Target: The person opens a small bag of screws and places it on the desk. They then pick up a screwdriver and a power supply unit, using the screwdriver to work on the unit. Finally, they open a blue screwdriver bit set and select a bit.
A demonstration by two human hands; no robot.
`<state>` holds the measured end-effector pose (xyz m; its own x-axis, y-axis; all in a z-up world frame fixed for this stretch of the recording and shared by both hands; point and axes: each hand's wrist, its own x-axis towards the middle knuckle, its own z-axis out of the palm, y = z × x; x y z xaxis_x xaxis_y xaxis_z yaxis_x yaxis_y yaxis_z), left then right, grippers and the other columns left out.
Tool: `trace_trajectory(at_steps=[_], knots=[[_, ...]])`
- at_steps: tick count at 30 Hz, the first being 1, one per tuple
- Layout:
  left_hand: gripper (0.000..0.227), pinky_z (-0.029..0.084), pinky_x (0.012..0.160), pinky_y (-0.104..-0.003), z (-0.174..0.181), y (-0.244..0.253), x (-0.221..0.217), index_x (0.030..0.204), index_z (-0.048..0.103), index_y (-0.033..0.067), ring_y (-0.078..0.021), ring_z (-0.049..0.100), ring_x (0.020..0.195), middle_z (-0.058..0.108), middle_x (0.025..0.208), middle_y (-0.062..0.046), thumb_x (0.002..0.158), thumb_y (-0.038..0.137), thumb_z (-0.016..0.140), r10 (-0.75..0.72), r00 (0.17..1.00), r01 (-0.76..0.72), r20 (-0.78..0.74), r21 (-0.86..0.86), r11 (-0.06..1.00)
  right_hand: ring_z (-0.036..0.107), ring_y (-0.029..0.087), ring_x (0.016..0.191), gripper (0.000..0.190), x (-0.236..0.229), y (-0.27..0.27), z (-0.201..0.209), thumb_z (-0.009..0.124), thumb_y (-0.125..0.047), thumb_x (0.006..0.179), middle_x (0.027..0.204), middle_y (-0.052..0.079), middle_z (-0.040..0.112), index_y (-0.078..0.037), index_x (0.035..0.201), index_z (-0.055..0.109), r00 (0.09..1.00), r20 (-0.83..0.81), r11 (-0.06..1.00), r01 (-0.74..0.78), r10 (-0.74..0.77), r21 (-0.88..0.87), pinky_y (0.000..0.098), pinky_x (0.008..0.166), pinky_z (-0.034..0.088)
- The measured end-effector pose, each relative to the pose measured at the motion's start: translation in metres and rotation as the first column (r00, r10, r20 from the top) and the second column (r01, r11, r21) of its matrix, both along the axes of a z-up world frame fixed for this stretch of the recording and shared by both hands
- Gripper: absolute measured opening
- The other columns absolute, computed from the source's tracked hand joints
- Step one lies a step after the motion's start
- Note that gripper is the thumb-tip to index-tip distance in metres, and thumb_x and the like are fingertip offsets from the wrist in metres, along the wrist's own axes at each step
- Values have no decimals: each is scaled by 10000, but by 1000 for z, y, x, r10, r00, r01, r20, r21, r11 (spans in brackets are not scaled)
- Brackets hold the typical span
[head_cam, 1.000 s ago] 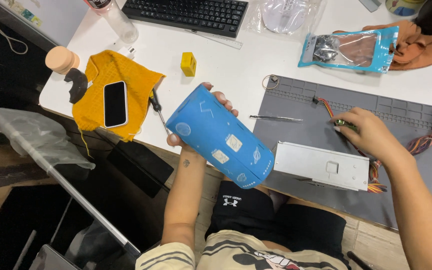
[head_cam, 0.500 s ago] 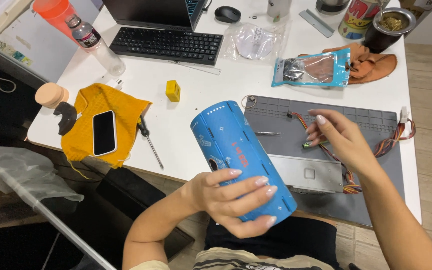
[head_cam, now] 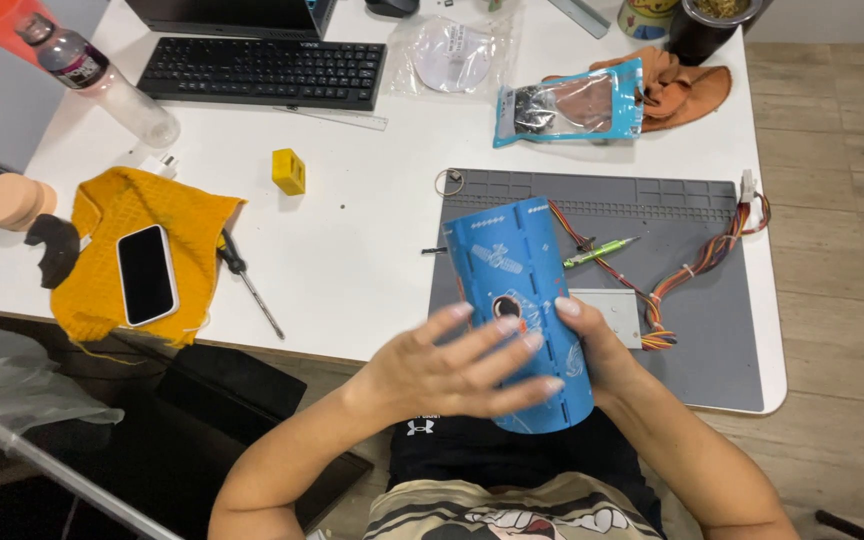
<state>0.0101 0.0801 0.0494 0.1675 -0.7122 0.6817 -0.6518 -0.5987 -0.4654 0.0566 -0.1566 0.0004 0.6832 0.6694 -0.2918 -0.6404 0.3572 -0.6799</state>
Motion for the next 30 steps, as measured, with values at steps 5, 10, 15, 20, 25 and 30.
trace_trajectory(at_steps=[5,10,15,20,25,30], knots=[[752,340,1242,-619,-3,1,-3,1534,502,203,-392,479,1468,507,1568,-156,856,129,818,-196,728,-224,-656,-498,838,722,252,805,757,-15,33,69,542,-686,933,978,206,735,-18,1285,601,966,178,977,164,-188,138,406,690,635],[1111,273,1231,-621,-8,-29,2,1625,243,-14,-424,447,1467,464,1560,-274,814,418,867,-797,166,-449,-581,-764,464,739,256,789,723,-26,40,88,457,-681,971,956,215,758,-13,1160,660,941,47,917,314,-334,246,410,728,621],[1275,357,1159,-616,7,-60,1,1661,151,14,-346,569,1291,547,1456,-250,721,444,898,-873,-22,-595,-488,-695,404,663,340,1043,759,-22,11,60,412,-666,976,1198,249,672,-12,1330,565,946,73,942,305,-317,139,501,908,552],[1258,379,1162,-581,23,-73,-8,1611,256,25,-295,561,1228,573,1361,-197,648,452,944,-891,81,-620,-446,-722,305,585,424,1298,829,-29,-19,22,366,-651,981,1441,281,587,-13,1500,470,947,72,950,311,-313,40,592,1089,481],[1105,489,1092,-388,33,-85,-17,1558,387,148,-235,562,1244,462,1270,-106,658,580,860,-587,374,-604,-718,-669,434,497,464,1458,1025,-54,-28,-9,540,-755,951,1579,284,482,27,1584,345,843,431,944,320,-322,80,626,1203,461],[1132,507,1062,-460,27,-88,-20,1636,242,183,-323,518,1322,431,1396,-170,747,629,784,-517,280,-497,-809,-583,642,503,452,1450,1039,-61,-32,-16,556,-758,933,1571,278,488,26,1581,347,840,424,936,348,-338,55,615,1196,465]])
